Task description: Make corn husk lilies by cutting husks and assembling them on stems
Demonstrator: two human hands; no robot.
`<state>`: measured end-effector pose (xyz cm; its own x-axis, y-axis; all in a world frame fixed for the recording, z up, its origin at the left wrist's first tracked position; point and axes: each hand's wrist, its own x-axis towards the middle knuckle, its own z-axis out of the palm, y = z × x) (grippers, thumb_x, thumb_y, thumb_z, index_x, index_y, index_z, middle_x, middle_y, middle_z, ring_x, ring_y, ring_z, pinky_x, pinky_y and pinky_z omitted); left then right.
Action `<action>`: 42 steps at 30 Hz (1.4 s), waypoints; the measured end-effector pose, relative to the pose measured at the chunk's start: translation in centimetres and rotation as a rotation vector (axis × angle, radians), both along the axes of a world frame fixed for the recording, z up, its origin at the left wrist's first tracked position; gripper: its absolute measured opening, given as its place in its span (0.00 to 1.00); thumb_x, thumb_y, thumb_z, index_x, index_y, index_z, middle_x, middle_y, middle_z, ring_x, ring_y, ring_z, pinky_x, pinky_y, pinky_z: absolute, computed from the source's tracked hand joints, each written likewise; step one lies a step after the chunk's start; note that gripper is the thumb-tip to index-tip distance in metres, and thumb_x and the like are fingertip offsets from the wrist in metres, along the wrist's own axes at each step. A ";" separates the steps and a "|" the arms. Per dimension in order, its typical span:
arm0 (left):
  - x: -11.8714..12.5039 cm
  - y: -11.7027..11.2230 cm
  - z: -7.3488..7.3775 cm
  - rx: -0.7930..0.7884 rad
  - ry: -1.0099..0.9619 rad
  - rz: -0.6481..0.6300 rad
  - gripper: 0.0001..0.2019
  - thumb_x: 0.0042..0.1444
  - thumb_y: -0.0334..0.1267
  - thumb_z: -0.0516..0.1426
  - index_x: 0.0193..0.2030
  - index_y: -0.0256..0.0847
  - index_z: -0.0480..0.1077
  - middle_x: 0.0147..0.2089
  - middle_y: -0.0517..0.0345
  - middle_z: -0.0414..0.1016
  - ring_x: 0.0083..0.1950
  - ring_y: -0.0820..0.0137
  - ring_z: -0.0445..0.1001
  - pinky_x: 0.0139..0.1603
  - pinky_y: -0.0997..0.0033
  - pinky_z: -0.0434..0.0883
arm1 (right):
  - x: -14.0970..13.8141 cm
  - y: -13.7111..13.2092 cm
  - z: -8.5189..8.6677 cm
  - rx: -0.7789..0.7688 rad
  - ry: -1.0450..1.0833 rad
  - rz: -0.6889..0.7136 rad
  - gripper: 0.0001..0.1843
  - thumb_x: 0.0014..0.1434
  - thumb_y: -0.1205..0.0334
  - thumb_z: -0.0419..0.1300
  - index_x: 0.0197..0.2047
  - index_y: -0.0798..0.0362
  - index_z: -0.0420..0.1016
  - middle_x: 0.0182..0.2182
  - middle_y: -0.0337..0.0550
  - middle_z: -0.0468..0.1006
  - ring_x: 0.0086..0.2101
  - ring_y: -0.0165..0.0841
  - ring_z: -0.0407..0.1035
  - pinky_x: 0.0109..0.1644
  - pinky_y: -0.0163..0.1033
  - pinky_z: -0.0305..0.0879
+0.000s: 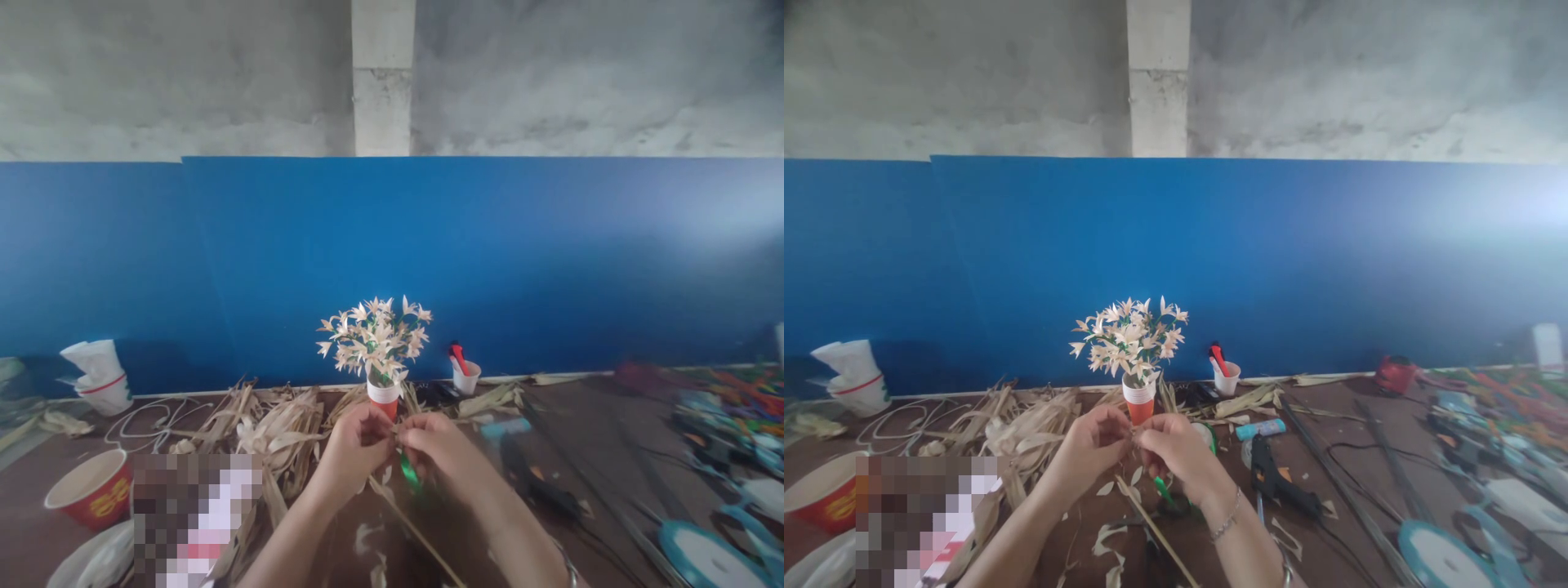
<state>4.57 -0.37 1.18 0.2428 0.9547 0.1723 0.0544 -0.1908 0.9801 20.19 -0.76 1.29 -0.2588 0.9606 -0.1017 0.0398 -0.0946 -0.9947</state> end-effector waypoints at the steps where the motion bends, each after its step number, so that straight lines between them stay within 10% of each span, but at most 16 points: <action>1: -0.1 -0.1 0.1 0.075 0.062 0.005 0.05 0.44 0.30 0.59 0.30 0.39 0.68 0.25 0.60 0.73 0.25 0.71 0.70 0.25 0.74 0.66 | 0.0 0.1 -0.1 -0.024 0.060 0.021 0.10 0.48 0.61 0.57 0.19 0.55 0.66 0.12 0.32 0.64 0.13 0.22 0.56 0.17 0.30 0.45; 7: -0.9 -0.3 0.1 0.650 0.255 -0.058 0.09 0.54 0.27 0.55 0.38 0.41 0.74 0.36 0.53 0.76 0.38 0.68 0.74 0.39 0.70 0.70 | 0.5 0.5 -0.6 -0.151 0.306 0.114 0.12 0.46 0.57 0.64 0.23 0.57 0.70 0.14 0.31 0.64 0.15 0.21 0.56 0.18 0.29 0.46; 11: -1.0 0.0 -0.2 0.760 0.169 -0.089 0.08 0.56 0.28 0.55 0.38 0.41 0.75 0.38 0.52 0.75 0.38 0.69 0.74 0.39 0.71 0.71 | 0.6 0.5 -0.6 -0.141 0.341 0.128 0.12 0.46 0.58 0.67 0.26 0.58 0.71 0.15 0.32 0.66 0.15 0.20 0.58 0.19 0.28 0.50; 23: 0.7 -0.4 0.3 -0.312 -0.673 -0.001 0.14 0.43 0.40 0.66 0.28 0.37 0.66 0.27 0.63 0.72 0.21 0.82 0.63 0.19 0.85 0.58 | 0.1 -0.6 1.2 0.107 0.008 -0.068 0.12 0.47 0.55 0.64 0.27 0.55 0.72 0.19 0.33 0.69 0.18 0.23 0.60 0.23 0.30 0.57; 35: 0.6 -0.8 0.9 -0.253 -0.583 -0.014 0.19 0.42 0.41 0.67 0.41 0.39 0.72 0.35 0.57 0.77 0.26 0.79 0.68 0.26 0.81 0.63 | 0.6 -0.7 1.2 0.130 -0.013 -0.014 0.12 0.51 0.54 0.60 0.27 0.55 0.70 0.15 0.32 0.67 0.16 0.23 0.59 0.20 0.29 0.52; 42: 0.5 -0.5 0.7 -0.074 -0.237 0.083 0.15 0.41 0.47 0.66 0.24 0.36 0.73 0.23 0.61 0.71 0.24 0.76 0.64 0.25 0.78 0.59 | 0.6 -0.8 1.2 0.161 -0.100 -0.008 0.12 0.52 0.53 0.59 0.29 0.55 0.71 0.17 0.34 0.69 0.18 0.24 0.59 0.22 0.31 0.52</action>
<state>5.12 -0.92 1.93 0.1245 0.9816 0.1444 -0.1658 -0.1229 0.9785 20.81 -1.52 2.48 -0.2470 0.9686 0.0283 0.1395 0.0645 -0.9881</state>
